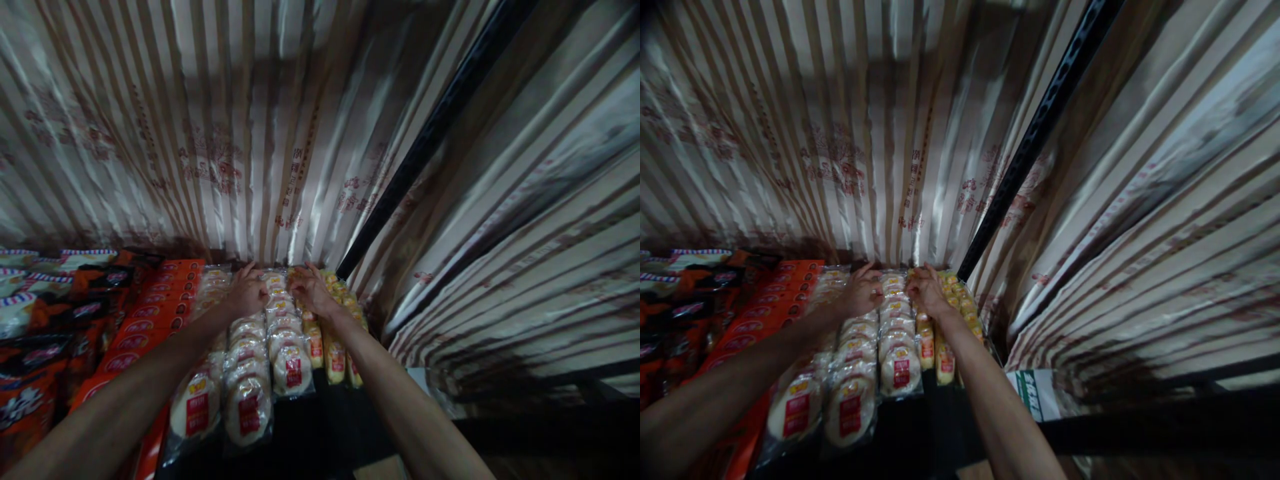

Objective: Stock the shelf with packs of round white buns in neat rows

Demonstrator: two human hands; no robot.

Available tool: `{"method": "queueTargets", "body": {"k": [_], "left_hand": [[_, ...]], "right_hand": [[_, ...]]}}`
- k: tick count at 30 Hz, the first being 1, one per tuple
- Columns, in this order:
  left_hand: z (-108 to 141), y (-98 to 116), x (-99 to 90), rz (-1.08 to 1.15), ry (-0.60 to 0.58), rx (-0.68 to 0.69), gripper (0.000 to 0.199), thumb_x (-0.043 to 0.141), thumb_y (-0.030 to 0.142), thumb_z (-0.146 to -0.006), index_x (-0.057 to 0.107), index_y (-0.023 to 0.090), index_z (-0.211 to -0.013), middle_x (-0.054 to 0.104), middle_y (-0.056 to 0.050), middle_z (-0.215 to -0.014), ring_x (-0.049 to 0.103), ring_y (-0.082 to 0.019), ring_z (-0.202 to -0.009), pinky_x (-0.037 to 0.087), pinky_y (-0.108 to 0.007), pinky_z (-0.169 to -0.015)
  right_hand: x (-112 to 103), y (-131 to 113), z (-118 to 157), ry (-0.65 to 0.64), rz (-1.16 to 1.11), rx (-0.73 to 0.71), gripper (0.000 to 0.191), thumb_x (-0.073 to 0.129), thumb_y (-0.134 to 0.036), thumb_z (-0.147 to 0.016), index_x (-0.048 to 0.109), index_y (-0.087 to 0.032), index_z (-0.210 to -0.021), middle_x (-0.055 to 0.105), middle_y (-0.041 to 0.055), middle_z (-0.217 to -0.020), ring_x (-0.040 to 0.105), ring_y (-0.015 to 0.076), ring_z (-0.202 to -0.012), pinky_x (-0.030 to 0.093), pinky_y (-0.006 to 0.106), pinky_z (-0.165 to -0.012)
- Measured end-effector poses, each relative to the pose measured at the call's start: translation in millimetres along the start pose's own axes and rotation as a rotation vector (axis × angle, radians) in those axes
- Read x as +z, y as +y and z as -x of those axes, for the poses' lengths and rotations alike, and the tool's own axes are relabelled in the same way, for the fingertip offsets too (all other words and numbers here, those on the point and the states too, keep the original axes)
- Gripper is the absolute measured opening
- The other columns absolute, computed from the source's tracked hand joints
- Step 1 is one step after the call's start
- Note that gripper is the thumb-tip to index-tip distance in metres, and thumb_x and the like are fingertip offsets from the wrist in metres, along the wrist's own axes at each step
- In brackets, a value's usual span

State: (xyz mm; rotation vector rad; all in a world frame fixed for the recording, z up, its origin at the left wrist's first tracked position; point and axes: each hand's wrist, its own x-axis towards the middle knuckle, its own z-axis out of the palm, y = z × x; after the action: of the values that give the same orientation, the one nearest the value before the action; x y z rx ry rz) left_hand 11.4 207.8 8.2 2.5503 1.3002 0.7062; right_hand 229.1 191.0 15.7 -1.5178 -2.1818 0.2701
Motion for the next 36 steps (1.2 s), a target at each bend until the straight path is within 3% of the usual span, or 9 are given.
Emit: {"method": "queueTargets", "body": {"k": [4, 11, 17, 21, 28, 32, 36], "left_hand": [[-2, 2, -0.5, 0.03, 0.003, -0.004, 0.011, 0.055, 0.017, -0.07, 0.064, 0.023, -0.07, 0.063, -0.003, -0.104, 0.045, -0.023, -0.119, 0.026, -0.045, -0.109], [-2, 2, 5.4, 0.033, 0.06, 0.073, 0.014, 0.05, 0.015, -0.071, 0.062, 0.02, -0.068, 0.065, -0.005, -0.087, 0.054, -0.02, -0.104, 0.022, -0.045, -0.112], [-1, 2, 10.1, 0.007, 0.135, 0.047, 0.012, 0.051, 0.015, -0.071, 0.062, 0.018, -0.068, 0.065, -0.007, -0.09, 0.054, -0.022, -0.104, 0.028, -0.046, -0.11], [-1, 3, 10.3, -0.011, 0.111, 0.058, 0.013, 0.051, 0.014, -0.071, 0.062, 0.019, -0.067, 0.064, -0.005, -0.081, 0.056, -0.021, -0.099, 0.026, -0.046, -0.11], [-1, 1, 13.6, 0.014, 0.125, 0.046, 0.014, 0.05, 0.013, -0.07, 0.062, 0.02, -0.067, 0.065, -0.004, -0.081, 0.056, -0.02, -0.098, 0.026, -0.046, -0.11], [-2, 1, 15.5, -0.005, 0.148, 0.036, 0.014, 0.05, 0.013, -0.069, 0.061, 0.02, -0.065, 0.065, -0.004, -0.081, 0.057, -0.02, -0.096, 0.028, -0.046, -0.109], [-1, 4, 12.5, -0.029, 0.135, 0.038, 0.013, 0.051, 0.013, -0.07, 0.06, 0.02, -0.064, 0.064, -0.005, -0.08, 0.058, -0.02, -0.094, 0.029, -0.047, -0.108]], "right_hand": [[0, -3, 1, 0.025, 0.024, 0.012, 0.014, 0.058, -0.013, -0.071, 0.066, -0.024, -0.067, 0.068, 0.002, -0.096, 0.045, 0.0236, -0.12, 0.011, 0.052, -0.109], [4, -4, 2, 0.051, 0.047, -0.012, 0.015, 0.055, -0.012, -0.073, 0.065, -0.023, -0.071, 0.067, 0.0029, -0.097, 0.047, 0.023, -0.118, 0.014, 0.052, -0.109], [0, -15, 10, 0.118, 0.114, 0.018, 0.011, 0.059, -0.015, -0.074, 0.065, -0.021, -0.08, 0.057, 0.0075, -0.121, 0.032, 0.0277, -0.129, 0.024, 0.054, -0.103], [-11, -27, 20, 0.036, 0.163, -0.065, 0.006, 0.062, -0.02, -0.076, 0.068, -0.021, -0.078, 0.054, 0.0069, -0.125, 0.022, 0.0311, -0.133, 0.024, 0.054, -0.102], [-28, -35, 30, -0.134, 0.235, -0.117, 0.014, 0.06, -0.029, -0.081, 0.072, -0.022, -0.079, 0.053, 0.0064, -0.127, 0.021, 0.0327, -0.133, 0.02, 0.054, -0.103], [-24, -30, 31, -0.183, 0.168, -0.1, 0.01, 0.066, -0.03, -0.076, 0.073, -0.027, -0.083, 0.046, 0.0047, -0.136, 0.018, 0.0344, -0.135, 0.018, 0.058, -0.103], [-12, -20, 30, -0.12, 0.069, -0.107, 0.01, 0.069, -0.023, -0.072, 0.073, -0.027, -0.08, 0.051, 0.0034, -0.132, 0.023, 0.0313, -0.134, 0.016, 0.057, -0.106]]}}
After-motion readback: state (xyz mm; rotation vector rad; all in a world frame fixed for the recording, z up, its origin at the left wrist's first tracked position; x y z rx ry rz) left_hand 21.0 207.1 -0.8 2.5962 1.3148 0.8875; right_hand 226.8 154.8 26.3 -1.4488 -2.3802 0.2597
